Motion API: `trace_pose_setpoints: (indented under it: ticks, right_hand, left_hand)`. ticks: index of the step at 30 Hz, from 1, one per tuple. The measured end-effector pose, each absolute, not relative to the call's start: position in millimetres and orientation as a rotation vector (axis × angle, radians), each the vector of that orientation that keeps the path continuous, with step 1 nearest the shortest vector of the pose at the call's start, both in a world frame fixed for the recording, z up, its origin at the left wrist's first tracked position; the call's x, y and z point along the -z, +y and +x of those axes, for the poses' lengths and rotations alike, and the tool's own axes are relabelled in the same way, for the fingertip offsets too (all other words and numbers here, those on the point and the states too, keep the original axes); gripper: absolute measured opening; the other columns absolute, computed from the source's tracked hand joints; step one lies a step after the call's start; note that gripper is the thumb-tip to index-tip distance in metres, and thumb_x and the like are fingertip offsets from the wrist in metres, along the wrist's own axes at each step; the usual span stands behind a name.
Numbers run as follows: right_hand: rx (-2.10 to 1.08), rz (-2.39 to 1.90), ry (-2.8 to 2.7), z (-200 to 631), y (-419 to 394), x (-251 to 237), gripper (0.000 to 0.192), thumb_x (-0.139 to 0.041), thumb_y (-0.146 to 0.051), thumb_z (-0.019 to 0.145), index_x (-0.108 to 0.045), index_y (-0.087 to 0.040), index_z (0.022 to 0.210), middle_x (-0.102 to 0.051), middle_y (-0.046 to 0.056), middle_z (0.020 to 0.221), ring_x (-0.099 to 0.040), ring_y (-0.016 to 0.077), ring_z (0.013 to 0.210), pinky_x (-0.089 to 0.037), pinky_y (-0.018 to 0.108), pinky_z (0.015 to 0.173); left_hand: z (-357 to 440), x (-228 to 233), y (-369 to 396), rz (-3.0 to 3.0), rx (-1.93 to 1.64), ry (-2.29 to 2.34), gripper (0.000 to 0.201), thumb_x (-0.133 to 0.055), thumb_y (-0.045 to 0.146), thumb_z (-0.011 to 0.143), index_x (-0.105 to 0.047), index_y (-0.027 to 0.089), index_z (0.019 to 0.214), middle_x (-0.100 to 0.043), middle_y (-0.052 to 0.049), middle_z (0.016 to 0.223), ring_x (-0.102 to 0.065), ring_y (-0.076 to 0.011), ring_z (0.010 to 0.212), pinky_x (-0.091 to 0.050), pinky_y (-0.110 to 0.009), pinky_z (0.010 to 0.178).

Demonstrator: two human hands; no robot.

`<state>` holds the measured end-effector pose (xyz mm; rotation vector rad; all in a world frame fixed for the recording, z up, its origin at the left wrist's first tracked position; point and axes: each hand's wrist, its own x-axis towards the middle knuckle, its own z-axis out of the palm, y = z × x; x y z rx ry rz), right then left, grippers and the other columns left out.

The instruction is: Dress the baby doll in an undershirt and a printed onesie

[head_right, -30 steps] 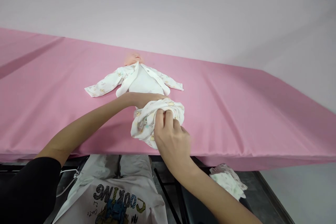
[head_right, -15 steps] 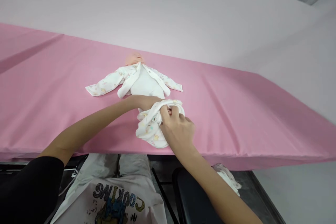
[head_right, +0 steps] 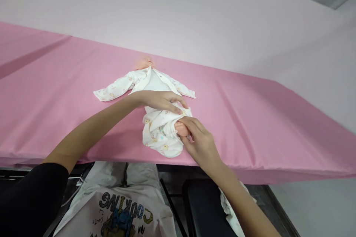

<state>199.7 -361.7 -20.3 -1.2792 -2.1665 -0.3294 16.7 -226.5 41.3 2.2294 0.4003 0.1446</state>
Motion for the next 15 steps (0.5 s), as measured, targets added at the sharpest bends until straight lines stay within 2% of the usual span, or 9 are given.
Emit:
trace_pose_setpoints:
  ticks: [5,8,11,15]
  right_hand:
    - [0.760,-1.080,-2.210,216.6,-352.9,46.4,0.029,-0.053,-0.015,0.089,-0.051,-0.017,0.118,-0.068,0.008,0.099,-0.066,0.0176,0.082,-0.048,0.024,0.061]
    - [0.655,-1.037,-2.203,222.6,-344.6,55.5,0.029,-0.050,-0.024,0.090,-0.052,-0.015,0.117,-0.065,0.011,0.100,-0.064,0.0202,0.087,-0.049,0.026,0.060]
    - [0.567,-0.991,-2.192,221.7,-341.9,59.8,0.030,-0.047,-0.034,0.091,-0.055,-0.015,0.112,-0.060,0.011,0.095,-0.061,0.0204,0.082,-0.048,0.027,0.058]
    - [0.766,-0.935,-2.125,208.3,-349.3,60.0,0.019,-0.058,-0.025,0.086,-0.059,-0.015,0.102,-0.057,0.007,0.081,-0.054,0.0183,0.072,-0.045,0.028,0.060]
  left_hand:
    - [1.0,-39.1,-213.5,2.112,-0.074,0.610,0.057,-0.059,0.050,0.081,-0.053,0.022,0.131,-0.048,-0.007,0.142,-0.048,-0.0227,0.124,-0.044,-0.031,0.098]
    - [-5.9,-34.3,-204.8,2.090,-0.086,0.689,0.059,-0.058,0.053,0.080,-0.053,0.025,0.131,-0.045,-0.005,0.145,-0.048,-0.0230,0.124,-0.045,-0.029,0.095]
    - [-4.9,-28.0,-199.3,2.197,-0.145,0.738,0.059,-0.059,0.054,0.078,-0.055,0.024,0.129,-0.043,-0.005,0.147,-0.044,-0.0238,0.129,-0.039,-0.031,0.103]
    - [0.2,-24.6,-200.0,2.324,-0.114,0.760,0.055,-0.057,0.050,0.079,-0.055,0.024,0.128,-0.048,-0.005,0.142,-0.047,-0.0231,0.125,-0.038,-0.034,0.103]
